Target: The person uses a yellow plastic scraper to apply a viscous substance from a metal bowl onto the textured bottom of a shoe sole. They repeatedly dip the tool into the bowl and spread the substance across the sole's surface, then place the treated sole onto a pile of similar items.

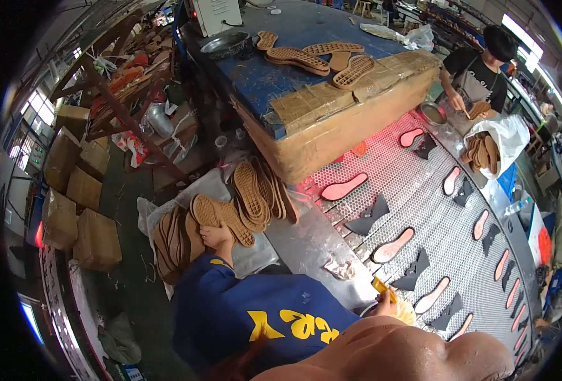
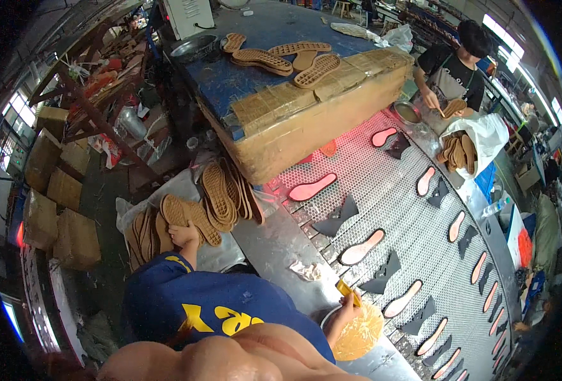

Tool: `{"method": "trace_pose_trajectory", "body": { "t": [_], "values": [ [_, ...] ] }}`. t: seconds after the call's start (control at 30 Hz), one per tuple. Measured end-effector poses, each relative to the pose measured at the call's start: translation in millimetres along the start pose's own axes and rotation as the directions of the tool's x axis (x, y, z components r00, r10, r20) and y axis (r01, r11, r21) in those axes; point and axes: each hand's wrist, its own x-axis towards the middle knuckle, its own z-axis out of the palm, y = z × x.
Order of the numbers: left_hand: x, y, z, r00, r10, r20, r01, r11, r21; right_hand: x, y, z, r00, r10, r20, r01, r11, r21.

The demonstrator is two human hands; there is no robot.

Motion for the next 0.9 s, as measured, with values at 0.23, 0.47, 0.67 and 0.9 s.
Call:
{"method": "trace_pose_trajectory", "body": {
  "t": [0.23, 0.47, 0.67, 0.9],
  "values": [
    [2, -4, -4, 0.998, -0.025, 0.05, 0.028, 0.998, -0.054, 5, -10, 2, 1.0, 0.01, 0.011, -0.011, 0.998, 0.06],
    [-8, -7, 0, 1.0, 0.008, -0.001, -0.008, 0.998, -0.062, -15, -11, -3, 0.996, 0.015, 0.09, -0.012, 0.999, -0.03],
    [-18, -52, -2, 0.982, -0.001, 0.188, 0.025, 0.992, -0.127, -27, 7, -39, 0.994, 0.099, 0.053, -0.096, 0.994, -0.056],
    [10, -4, -47, 0.976, 0.214, 0.028, -0.203, 0.954, -0.221, -37, -14, -1, 0.992, 0.119, -0.047, -0.113, 0.987, 0.115]
  ]
}}
